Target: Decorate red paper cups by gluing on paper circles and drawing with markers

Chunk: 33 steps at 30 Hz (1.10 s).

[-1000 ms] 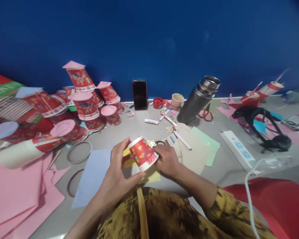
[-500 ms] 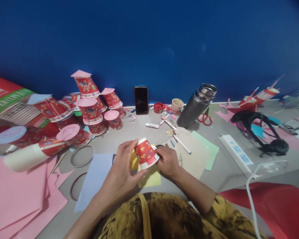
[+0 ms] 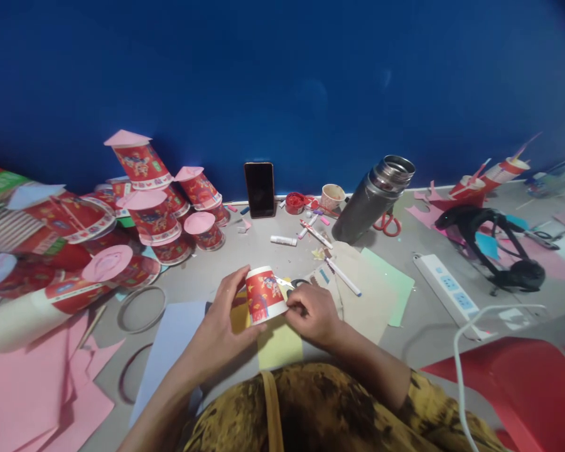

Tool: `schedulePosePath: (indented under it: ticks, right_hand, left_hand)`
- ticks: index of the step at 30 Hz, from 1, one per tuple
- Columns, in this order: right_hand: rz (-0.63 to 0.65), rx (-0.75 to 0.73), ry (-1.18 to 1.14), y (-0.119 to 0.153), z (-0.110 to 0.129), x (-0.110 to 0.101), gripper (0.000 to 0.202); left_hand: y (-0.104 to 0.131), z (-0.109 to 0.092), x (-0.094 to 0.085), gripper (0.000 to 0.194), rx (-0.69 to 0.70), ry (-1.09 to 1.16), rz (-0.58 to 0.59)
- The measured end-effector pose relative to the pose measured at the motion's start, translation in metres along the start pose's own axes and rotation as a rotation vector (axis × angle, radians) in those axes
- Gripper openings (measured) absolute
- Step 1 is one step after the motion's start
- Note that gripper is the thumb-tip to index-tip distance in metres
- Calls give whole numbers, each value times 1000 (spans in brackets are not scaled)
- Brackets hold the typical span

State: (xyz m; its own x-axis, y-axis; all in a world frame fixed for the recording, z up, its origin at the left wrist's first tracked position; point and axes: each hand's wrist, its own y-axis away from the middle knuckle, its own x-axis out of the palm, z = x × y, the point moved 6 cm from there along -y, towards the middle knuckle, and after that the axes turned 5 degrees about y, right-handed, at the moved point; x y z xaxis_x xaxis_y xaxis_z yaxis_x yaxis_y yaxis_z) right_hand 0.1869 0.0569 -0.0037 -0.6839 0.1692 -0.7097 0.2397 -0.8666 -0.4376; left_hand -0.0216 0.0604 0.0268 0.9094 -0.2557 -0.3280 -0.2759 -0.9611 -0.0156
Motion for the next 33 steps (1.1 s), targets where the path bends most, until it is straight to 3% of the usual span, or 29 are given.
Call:
schedulePosePath:
  ticks: [6,10,14,16,19,26,33]
  right_hand:
    - [98,-21,-28,0,6,9,12]
    - [237,-18,-20,-12,3,-4,20]
    - [261,198,295,-46,-30,-43,17]
    - [273,311,487,-65,-52,-61,19]
    - [267,364,581,-89,-76,-73,20]
    - [324,413,657,-99,-101,-56,24]
    - [270,420,585,-95,-101,-54,42]
  left_hand:
    - [1,3,-3,79,9,-22,0]
    - [1,8,-10,70,53,-30,-109]
    - [-1,17,-18,73,26,-7,-246]
    - [-3,20,-20,74,23,8,-267]
    - [-4,21,-20,75,21,34,-272]
    - [-4,25,-17,82,-22,162,-262]
    - [-5,25,-18,87,-15,126,-259]
